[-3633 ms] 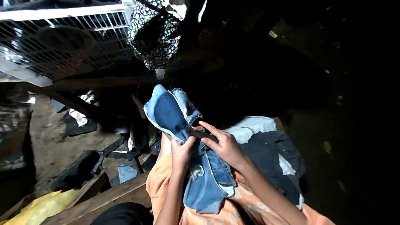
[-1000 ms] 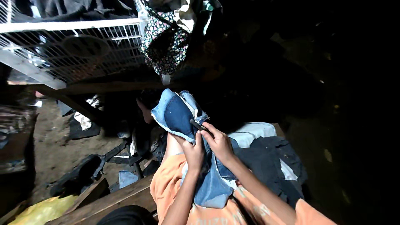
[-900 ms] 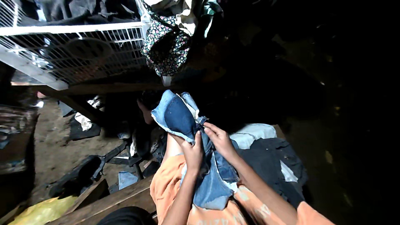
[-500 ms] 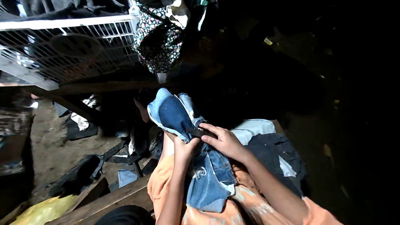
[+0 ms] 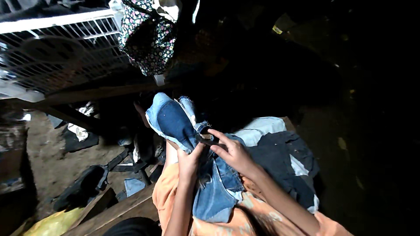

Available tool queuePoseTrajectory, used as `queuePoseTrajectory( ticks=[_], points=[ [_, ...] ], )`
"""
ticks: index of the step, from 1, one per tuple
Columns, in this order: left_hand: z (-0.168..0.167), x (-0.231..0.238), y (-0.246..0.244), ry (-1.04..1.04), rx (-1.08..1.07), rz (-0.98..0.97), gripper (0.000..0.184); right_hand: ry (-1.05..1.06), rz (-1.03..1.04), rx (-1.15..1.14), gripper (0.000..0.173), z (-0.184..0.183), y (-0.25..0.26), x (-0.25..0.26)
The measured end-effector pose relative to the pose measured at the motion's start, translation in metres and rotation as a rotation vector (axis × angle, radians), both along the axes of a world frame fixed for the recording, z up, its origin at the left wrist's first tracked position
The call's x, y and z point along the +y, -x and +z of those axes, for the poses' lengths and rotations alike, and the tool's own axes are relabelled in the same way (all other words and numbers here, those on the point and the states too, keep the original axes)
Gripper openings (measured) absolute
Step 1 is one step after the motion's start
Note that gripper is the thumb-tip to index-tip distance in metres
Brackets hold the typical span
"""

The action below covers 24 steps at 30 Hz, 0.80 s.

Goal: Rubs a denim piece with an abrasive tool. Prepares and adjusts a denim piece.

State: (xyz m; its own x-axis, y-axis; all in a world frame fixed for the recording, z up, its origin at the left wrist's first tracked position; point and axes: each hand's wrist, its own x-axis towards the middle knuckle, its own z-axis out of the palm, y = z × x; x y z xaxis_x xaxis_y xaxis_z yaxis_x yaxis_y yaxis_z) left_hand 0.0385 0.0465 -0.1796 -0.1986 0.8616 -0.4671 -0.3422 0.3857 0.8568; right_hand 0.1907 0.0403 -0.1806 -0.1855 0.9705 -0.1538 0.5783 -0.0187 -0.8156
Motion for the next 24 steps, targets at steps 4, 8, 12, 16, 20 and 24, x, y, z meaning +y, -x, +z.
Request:
queuePoseTrajectory(
  ticks=[4, 8, 12, 16, 20, 24],
  points=[
    [-0.002, -0.002, 0.007, 0.018, -0.094, -0.013, 0.032, -0.219, -0.047, -0.068, 0.043, -0.014, 0.011, -0.002],
    [-0.007, -0.002, 0.012, 0.017, -0.100, -0.014, 0.033, -0.213, -0.042, -0.046, 0.043, -0.018, 0.019, 0.004],
    [-0.010, 0.001, 0.010, 0.001, -0.034, -0.009, 0.027, -0.306, -0.069, -0.188, 0.038, -0.022, 0.025, 0.008],
    [-0.004, 0.003, 0.008, 0.027, -0.016, -0.009, 0.041, -0.049, -0.050, 0.129, 0.032, -0.008, 0.018, 0.017],
    [-0.004, 0.000, 0.012, -0.011, -0.020, -0.078, 0.057, 0.299, 0.009, 0.447, 0.028, 0.015, 0.006, 0.034],
    [-0.003, 0.000, 0.012, -0.059, 0.004, -0.097, 0.051, 0.166, 0.144, 0.216, 0.038, 0.018, -0.002, 0.031]
  ],
)
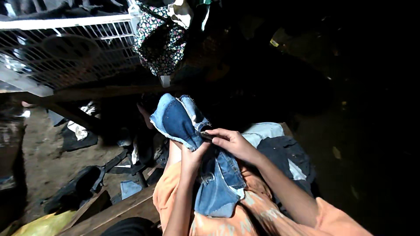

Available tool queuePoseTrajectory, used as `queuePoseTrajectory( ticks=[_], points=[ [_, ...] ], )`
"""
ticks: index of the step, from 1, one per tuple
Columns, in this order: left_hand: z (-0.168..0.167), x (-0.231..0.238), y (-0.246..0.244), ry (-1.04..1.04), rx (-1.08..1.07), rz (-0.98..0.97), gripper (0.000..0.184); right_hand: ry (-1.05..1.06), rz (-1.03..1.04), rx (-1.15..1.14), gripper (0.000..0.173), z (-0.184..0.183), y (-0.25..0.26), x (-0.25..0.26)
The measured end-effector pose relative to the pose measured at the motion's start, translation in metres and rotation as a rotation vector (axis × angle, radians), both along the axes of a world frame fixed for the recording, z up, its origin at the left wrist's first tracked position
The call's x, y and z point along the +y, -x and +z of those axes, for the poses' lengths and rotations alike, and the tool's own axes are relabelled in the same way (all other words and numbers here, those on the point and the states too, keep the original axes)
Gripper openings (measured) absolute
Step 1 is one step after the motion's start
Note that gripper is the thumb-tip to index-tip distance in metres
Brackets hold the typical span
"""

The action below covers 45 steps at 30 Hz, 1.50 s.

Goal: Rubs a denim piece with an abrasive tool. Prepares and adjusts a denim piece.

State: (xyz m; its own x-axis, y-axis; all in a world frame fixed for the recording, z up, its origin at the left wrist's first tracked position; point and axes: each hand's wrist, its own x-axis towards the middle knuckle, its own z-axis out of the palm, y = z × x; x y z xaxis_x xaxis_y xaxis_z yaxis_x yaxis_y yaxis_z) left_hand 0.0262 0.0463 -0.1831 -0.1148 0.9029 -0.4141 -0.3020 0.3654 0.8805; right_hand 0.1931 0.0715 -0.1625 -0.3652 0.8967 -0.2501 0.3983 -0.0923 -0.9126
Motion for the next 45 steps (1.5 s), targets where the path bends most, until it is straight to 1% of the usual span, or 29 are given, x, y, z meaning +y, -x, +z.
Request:
queuePoseTrajectory(
  ticks=[3, 6, 9, 12, 16, 19, 21, 23, 26, 27, 29, 31, 33, 34, 35, 36, 37, 38, 39, 40, 41, 42, 43, 45],
  points=[
    [0.005, -0.004, -0.002, 0.008, -0.016, -0.010, 0.047, -0.266, 0.032, -0.235, 0.047, -0.001, -0.003, -0.012],
    [0.006, -0.007, -0.003, -0.020, -0.040, -0.020, 0.039, -0.410, -0.017, -0.370, 0.052, 0.002, -0.003, -0.021],
    [0.005, -0.009, -0.004, -0.046, -0.063, -0.016, 0.036, -0.383, -0.032, -0.389, 0.056, -0.001, -0.007, -0.026],
    [0.006, -0.012, -0.006, -0.056, -0.050, -0.002, 0.036, -0.462, -0.090, -0.413, 0.055, -0.007, -0.007, -0.032],
    [0.007, -0.015, -0.004, -0.086, -0.042, -0.010, 0.040, -0.547, -0.154, -0.408, 0.051, -0.012, -0.004, -0.035],
    [0.007, -0.015, -0.003, -0.087, -0.049, -0.017, 0.042, -0.592, -0.191, -0.362, 0.045, -0.017, 0.000, -0.033],
    [0.004, -0.015, -0.004, -0.084, -0.042, -0.019, 0.041, -0.562, -0.198, -0.311, 0.042, -0.021, 0.003, -0.031],
    [0.000, -0.014, -0.005, -0.080, -0.030, -0.020, 0.039, -0.487, -0.196, -0.238, 0.039, -0.025, 0.007, -0.028],
    [-0.010, -0.012, -0.008, -0.068, -0.015, -0.024, 0.039, -0.341, -0.208, -0.012, 0.033, -0.037, 0.011, -0.022],
    [-0.012, -0.011, -0.008, -0.058, -0.010, -0.029, 0.041, -0.249, -0.213, 0.104, 0.031, -0.038, 0.010, -0.019],
    [-0.012, -0.009, -0.006, -0.009, 0.003, -0.043, 0.043, 0.022, -0.217, 0.287, 0.025, -0.030, 0.007, -0.010],
    [-0.009, -0.007, -0.003, 0.040, -0.018, -0.068, 0.047, 0.256, -0.156, 0.343, 0.021, -0.019, -0.001, 0.003],
    [-0.005, -0.005, -0.001, 0.063, -0.047, -0.077, 0.047, 0.348, -0.046, 0.336, 0.023, -0.012, -0.008, 0.012],
    [-0.003, -0.005, 0.000, 0.073, -0.067, -0.069, 0.047, 0.345, 0.013, 0.322, 0.028, -0.009, -0.012, 0.013],
    [-0.001, -0.004, 0.000, 0.080, -0.086, -0.058, 0.047, 0.327, 0.066, 0.303, 0.039, -0.008, -0.017, 0.014],
    [0.001, -0.004, 0.001, 0.078, -0.096, -0.052, 0.047, 0.309, 0.093, 0.286, 0.058, -0.008, -0.022, 0.014],
    [0.003, -0.004, 0.002, 0.068, -0.097, -0.043, 0.048, 0.296, 0.082, 0.278, 0.074, -0.009, -0.026, 0.014],
    [0.004, -0.005, 0.003, 0.061, -0.091, -0.036, 0.047, 0.292, 0.052, 0.283, 0.080, -0.011, -0.031, 0.013],
    [0.005, -0.005, 0.004, 0.053, -0.071, -0.022, 0.045, 0.298, -0.012, 0.289, 0.073, -0.011, -0.034, 0.012],
    [0.005, -0.005, 0.004, 0.050, -0.047, 0.001, 0.040, 0.295, -0.097, 0.284, 0.058, -0.010, -0.034, 0.012],
    [0.005, -0.005, 0.004, 0.055, -0.020, 0.025, 0.037, 0.263, -0.181, 0.250, 0.046, -0.009, -0.032, 0.011],
    [0.006, -0.004, 0.003, 0.065, 0.005, 0.059, 0.032, 0.196, -0.234, 0.191, 0.039, -0.008, -0.028, 0.011],
    [0.006, -0.003, 0.003, 0.081, 0.021, 0.090, 0.028, 0.109, -0.243, 0.127, 0.038, -0.007, -0.023, 0.010],
    [0.005, -0.001, 0.002, 0.086, 0.038, 0.149, 0.017, -0.064, -0.183, 0.025, 0.041, -0.003, -0.013, 0.007]
  ],
)
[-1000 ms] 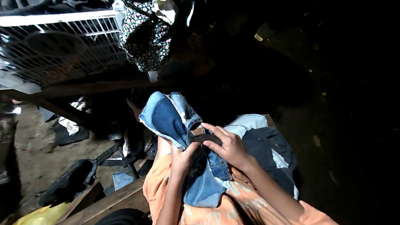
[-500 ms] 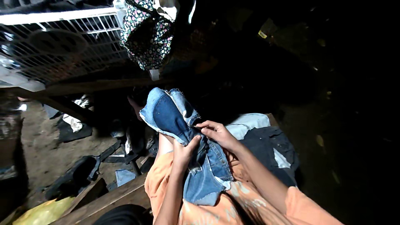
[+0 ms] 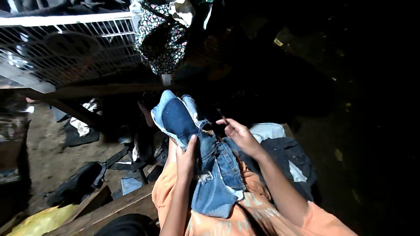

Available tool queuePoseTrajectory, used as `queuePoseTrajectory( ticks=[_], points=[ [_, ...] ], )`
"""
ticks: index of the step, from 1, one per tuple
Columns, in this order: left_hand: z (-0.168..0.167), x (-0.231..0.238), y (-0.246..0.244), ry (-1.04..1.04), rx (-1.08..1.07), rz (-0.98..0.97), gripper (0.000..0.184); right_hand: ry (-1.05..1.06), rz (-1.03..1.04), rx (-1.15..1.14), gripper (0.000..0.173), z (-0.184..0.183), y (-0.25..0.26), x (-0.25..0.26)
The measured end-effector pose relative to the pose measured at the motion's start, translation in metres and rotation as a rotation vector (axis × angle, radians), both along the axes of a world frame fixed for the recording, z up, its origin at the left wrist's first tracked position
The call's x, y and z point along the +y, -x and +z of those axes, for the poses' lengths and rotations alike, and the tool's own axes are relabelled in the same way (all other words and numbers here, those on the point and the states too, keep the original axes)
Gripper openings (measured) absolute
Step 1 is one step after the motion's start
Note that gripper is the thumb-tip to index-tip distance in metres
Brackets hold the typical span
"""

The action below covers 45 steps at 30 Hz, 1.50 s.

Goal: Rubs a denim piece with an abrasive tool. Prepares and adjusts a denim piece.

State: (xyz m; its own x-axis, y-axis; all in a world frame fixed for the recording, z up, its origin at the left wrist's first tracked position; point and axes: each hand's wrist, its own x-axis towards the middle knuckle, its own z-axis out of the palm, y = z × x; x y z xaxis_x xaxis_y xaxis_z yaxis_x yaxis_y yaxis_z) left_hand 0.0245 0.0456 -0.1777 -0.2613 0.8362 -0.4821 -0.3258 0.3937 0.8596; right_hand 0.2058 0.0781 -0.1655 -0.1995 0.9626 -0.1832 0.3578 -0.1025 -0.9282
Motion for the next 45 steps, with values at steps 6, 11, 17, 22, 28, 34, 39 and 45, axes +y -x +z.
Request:
queuePoseTrajectory(
  ticks=[6, 11, 17, 22, 28, 34, 39, 45],
  points=[
    [0.004, -0.004, -0.008, -0.094, -0.030, 0.063, 0.007, -0.072, 0.103, -0.365, 0.064, 0.018, 0.034, -0.022],
    [0.002, -0.010, -0.015, -0.101, -0.060, 0.101, 0.007, -0.085, 0.082, -0.457, 0.060, 0.013, 0.039, -0.033],
    [0.008, -0.015, -0.011, -0.052, -0.156, 0.074, 0.014, -0.101, -0.026, -0.231, 0.048, -0.007, 0.036, -0.031],
    [0.006, -0.015, -0.012, -0.051, -0.167, 0.090, 0.015, -0.044, 0.030, -0.004, 0.054, -0.003, 0.029, -0.031],
    [0.003, -0.018, -0.011, -0.102, -0.183, 0.096, 0.019, -0.079, 0.220, -0.101, 0.047, 0.002, 0.022, -0.025],
    [0.000, -0.018, -0.014, -0.128, -0.193, 0.113, 0.024, -0.248, 0.107, -0.261, 0.041, -0.002, 0.028, -0.031],
    [0.004, -0.018, -0.013, -0.074, -0.158, 0.123, 0.025, -0.144, -0.072, 0.144, 0.039, -0.007, 0.019, -0.021],
    [0.009, -0.012, 0.001, 0.018, -0.125, 0.082, 0.008, -0.006, 0.007, 0.191, 0.056, 0.000, 0.005, -0.020]
  ],
)
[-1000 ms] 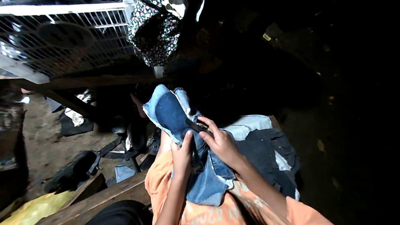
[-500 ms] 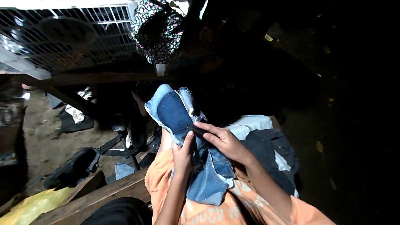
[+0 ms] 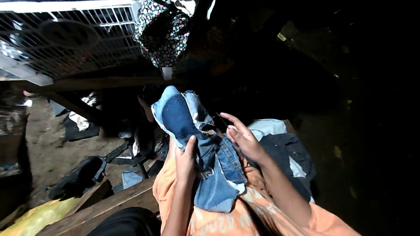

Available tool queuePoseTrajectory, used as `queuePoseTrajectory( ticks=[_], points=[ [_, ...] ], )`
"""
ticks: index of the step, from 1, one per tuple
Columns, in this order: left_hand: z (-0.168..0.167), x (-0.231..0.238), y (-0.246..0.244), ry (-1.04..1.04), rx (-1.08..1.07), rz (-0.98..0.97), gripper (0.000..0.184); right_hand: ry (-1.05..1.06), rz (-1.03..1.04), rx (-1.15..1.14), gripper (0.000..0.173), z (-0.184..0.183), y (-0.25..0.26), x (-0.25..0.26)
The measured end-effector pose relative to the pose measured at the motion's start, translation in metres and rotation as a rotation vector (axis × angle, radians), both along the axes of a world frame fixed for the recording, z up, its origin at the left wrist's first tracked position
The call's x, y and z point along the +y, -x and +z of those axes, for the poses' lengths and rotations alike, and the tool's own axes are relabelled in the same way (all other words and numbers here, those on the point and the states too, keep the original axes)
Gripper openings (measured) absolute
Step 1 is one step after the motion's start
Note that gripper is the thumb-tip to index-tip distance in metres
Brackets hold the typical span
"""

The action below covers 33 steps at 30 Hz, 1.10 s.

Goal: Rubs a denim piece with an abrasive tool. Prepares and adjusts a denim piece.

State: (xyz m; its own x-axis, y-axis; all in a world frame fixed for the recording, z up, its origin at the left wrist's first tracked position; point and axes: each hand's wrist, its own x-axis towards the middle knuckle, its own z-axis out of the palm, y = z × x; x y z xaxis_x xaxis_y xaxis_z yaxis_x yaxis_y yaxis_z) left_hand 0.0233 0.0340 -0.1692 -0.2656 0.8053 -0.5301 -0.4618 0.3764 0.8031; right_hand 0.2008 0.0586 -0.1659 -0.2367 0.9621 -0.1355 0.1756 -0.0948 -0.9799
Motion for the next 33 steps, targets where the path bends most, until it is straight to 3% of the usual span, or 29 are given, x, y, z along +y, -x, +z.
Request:
queuePoseTrajectory(
  ticks=[2, 5, 8, 11, 14, 16, 18, 20, 22, 25, 26, 29, 33],
  points=[
    [0.001, 0.001, 0.003, 0.009, 0.021, -0.022, 0.010, -0.098, 0.006, -0.167, 0.063, -0.004, 0.001, -0.003],
    [0.000, 0.002, 0.005, 0.002, 0.041, -0.072, 0.009, -0.244, 0.006, -0.395, 0.047, -0.007, 0.007, 0.002],
    [0.002, 0.005, 0.007, -0.022, 0.011, -0.082, 0.011, -0.046, 0.149, -0.424, 0.047, -0.003, 0.008, 0.013],
    [0.003, 0.008, 0.008, -0.015, -0.035, -0.031, 0.015, 0.247, 0.272, -0.226, 0.040, 0.000, 0.011, 0.011],
    [0.001, 0.001, 0.015, -0.050, -0.125, -0.089, 0.030, 0.391, 0.048, 0.194, 0.012, 0.005, 0.026, -0.008],
    [-0.013, -0.015, 0.030, -0.200, -0.255, -0.210, 0.059, 0.421, -0.157, 0.390, 0.009, 0.009, 0.035, -0.017],
    [-0.038, -0.029, 0.051, -0.431, -0.397, -0.397, 0.055, 0.427, -0.321, 0.482, 0.009, 0.013, 0.043, -0.022],
    [-0.057, -0.041, 0.066, -0.585, -0.445, -0.492, 0.061, 0.415, -0.364, 0.487, 0.009, 0.016, 0.050, -0.029],
    [-0.057, -0.048, 0.077, -0.589, -0.400, -0.487, 0.059, 0.368, -0.269, 0.414, 0.011, 0.020, 0.058, -0.037],
    [-0.016, -0.043, 0.081, -0.282, -0.129, -0.338, 0.044, 0.034, 0.042, 0.176, 0.040, 0.005, 0.051, -0.037],
    [-0.006, -0.039, 0.084, -0.223, -0.054, -0.297, 0.041, -0.113, 0.050, 0.088, 0.049, -0.006, 0.045, -0.028],
    [0.009, -0.029, 0.098, -0.172, 0.101, -0.286, 0.034, -0.350, -0.105, -0.145, 0.055, -0.025, 0.024, 0.006],
    [0.014, -0.014, 0.114, -0.137, 0.153, -0.417, 0.032, -0.535, 0.148, -0.512, 0.062, -0.031, 0.028, 0.042]
  ],
)
